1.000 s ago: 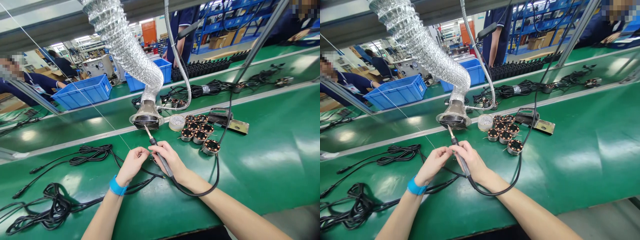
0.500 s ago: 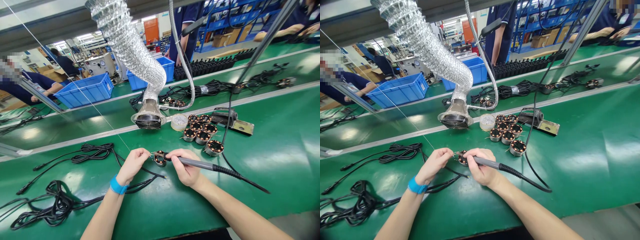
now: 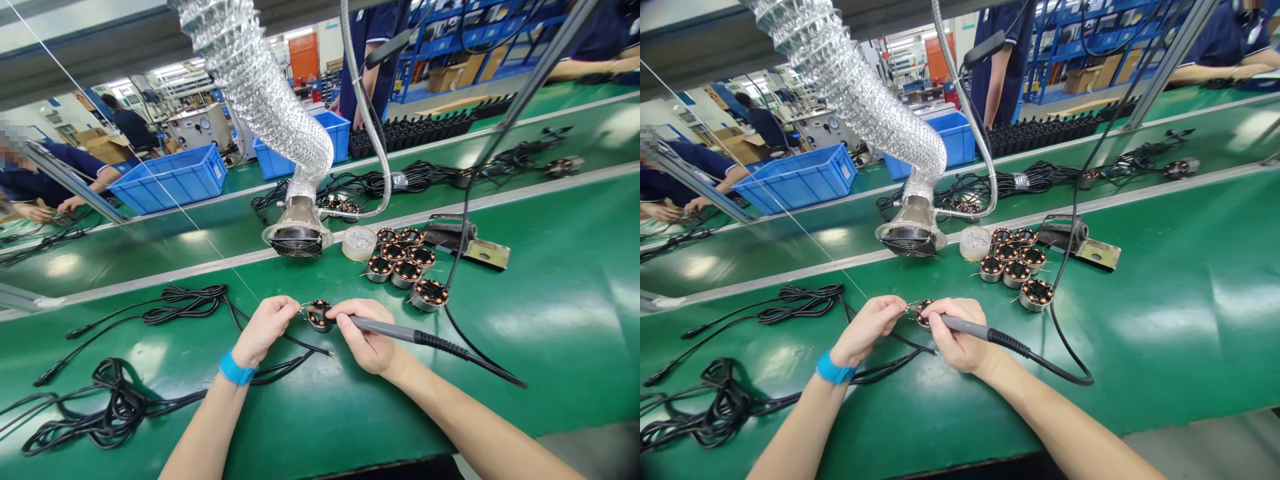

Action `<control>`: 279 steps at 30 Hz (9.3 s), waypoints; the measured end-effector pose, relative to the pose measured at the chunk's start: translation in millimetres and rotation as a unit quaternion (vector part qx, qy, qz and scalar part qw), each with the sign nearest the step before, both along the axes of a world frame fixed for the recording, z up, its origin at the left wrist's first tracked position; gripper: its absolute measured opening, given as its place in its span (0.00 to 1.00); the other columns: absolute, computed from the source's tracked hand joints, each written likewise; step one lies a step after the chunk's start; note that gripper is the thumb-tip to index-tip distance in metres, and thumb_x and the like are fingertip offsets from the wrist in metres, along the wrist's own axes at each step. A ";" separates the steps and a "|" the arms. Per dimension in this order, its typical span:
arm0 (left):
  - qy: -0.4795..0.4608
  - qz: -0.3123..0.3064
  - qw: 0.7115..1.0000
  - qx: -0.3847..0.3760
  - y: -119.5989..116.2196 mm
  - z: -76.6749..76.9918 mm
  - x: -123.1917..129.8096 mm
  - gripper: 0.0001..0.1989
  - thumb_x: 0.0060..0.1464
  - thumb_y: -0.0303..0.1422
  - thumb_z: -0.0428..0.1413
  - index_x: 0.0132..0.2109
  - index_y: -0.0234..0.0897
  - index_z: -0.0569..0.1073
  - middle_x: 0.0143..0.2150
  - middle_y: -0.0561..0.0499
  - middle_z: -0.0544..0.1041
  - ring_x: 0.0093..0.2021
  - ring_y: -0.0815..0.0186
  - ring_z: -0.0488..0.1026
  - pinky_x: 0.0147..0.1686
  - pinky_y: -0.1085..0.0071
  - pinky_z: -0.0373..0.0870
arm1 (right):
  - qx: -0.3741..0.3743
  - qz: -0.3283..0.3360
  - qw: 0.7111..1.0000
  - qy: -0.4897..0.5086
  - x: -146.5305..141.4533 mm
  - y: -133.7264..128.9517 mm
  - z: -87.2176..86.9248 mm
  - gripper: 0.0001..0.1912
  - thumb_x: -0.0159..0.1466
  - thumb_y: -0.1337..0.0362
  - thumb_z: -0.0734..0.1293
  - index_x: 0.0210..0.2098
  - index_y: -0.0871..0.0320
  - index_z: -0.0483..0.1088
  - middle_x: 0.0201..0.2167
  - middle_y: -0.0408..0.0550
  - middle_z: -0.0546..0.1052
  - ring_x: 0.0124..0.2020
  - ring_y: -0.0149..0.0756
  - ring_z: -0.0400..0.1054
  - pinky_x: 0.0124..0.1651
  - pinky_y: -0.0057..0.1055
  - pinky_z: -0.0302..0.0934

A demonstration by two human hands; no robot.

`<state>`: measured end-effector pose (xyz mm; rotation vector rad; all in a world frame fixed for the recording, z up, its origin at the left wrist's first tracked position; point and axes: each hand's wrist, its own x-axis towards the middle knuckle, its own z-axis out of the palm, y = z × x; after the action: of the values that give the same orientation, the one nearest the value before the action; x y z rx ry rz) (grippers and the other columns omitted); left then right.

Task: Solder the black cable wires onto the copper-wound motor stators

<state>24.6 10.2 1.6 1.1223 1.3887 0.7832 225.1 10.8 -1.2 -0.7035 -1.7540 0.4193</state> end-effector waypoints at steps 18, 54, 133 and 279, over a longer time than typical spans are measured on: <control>-0.017 0.014 1.000 -0.005 0.4 -1.7 0.8 0.16 0.52 0.45 0.58 0.30 0.35 0.68 0.21 0.61 0.52 0.20 0.75 0.44 0.20 0.73 0.38 | 0.007 -0.019 1.000 0.017 1.8 -0.2 -1.4 0.09 0.64 0.69 0.61 0.33 0.54 0.73 0.26 0.41 0.80 0.25 0.32 0.74 0.32 0.29 0.69; 0.001 -0.017 0.995 0.099 -7.3 8.3 5.3 0.16 0.58 0.43 0.56 0.33 0.33 0.71 0.24 0.58 0.61 0.23 0.74 0.51 0.23 0.75 0.49 | -0.014 0.065 0.995 -0.071 -27.5 18.9 -32.4 0.26 0.68 0.74 0.60 0.62 0.50 0.61 0.46 0.49 0.66 0.41 0.31 0.70 0.47 0.31 0.69; -0.066 -0.043 0.996 -0.035 -1.7 7.4 -13.7 0.18 0.46 0.44 0.64 0.31 0.31 0.72 0.21 0.59 0.60 0.19 0.78 0.48 0.20 0.75 0.39 | 0.133 0.052 0.990 -0.019 -4.9 -12.7 -10.2 0.11 0.59 0.76 0.60 0.34 0.57 0.70 0.20 0.41 0.75 0.18 0.30 0.65 0.23 0.30 0.56; 0.681 -0.232 0.632 0.288 316.1 -11.3 -99.8 0.32 0.50 0.28 0.56 0.64 0.35 0.65 0.64 0.37 0.68 0.65 0.50 0.63 0.64 0.55 0.56 | 0.103 -0.144 0.984 0.029 -0.4 12.4 -20.2 0.27 0.59 0.80 0.62 0.56 0.57 0.66 0.44 0.55 0.73 0.46 0.41 0.73 0.48 0.36 0.73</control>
<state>-75.2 326.3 -9.7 2.7868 1.8516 -0.2536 224.7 23.2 -21.4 -0.7728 -1.5837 0.0594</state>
